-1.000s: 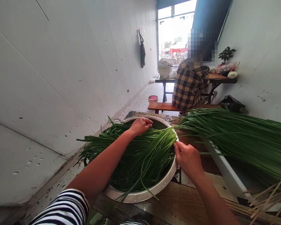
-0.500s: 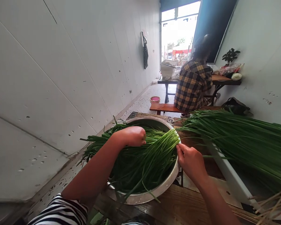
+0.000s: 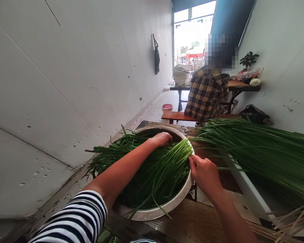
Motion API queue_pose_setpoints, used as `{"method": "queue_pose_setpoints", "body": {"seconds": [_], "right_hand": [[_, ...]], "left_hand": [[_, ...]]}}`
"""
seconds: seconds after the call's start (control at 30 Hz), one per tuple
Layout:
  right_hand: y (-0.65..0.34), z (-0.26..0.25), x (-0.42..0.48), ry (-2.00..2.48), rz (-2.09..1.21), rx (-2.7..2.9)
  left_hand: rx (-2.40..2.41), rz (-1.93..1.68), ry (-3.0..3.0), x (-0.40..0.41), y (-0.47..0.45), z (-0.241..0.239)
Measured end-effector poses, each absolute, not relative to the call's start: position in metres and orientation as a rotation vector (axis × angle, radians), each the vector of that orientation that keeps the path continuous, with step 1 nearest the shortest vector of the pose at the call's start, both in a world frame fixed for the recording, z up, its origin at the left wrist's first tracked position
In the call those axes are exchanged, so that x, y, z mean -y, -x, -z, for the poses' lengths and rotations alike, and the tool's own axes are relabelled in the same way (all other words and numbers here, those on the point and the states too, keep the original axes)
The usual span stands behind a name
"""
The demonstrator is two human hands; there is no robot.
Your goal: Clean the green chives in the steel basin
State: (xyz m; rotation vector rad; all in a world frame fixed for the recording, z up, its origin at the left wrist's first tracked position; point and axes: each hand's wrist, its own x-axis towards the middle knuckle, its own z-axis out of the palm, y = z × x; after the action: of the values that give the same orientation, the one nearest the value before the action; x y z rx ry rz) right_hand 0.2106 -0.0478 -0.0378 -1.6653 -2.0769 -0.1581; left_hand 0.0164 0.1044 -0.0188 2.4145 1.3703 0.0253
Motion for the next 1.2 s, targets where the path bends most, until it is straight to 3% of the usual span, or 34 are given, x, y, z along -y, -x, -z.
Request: {"method": "queue_pose_setpoints", "body": {"seconds": [0.37, 0.7, 0.93, 1.2], "right_hand": [[-0.209, 0.038, 0.049, 1.672, 0.228, 2.071], [-0.209, 0.035, 0.049, 1.66, 0.221, 2.088], [-0.206, 0.031, 0.05, 1.645, 0.238, 2.092], [-0.204, 0.03, 0.052, 1.634, 0.22, 2.079]], "left_hand": [[-1.35, -0.129, -2.364, -0.121, -0.002, 0.043], [-1.425, -0.31, -2.398, -0.098, -0.006, 0.003], [-1.308, -0.807, -1.755, -0.071, -0.013, 0.011], [-1.246, -0.943, -1.491, -0.059, -0.029, 0.01]]}}
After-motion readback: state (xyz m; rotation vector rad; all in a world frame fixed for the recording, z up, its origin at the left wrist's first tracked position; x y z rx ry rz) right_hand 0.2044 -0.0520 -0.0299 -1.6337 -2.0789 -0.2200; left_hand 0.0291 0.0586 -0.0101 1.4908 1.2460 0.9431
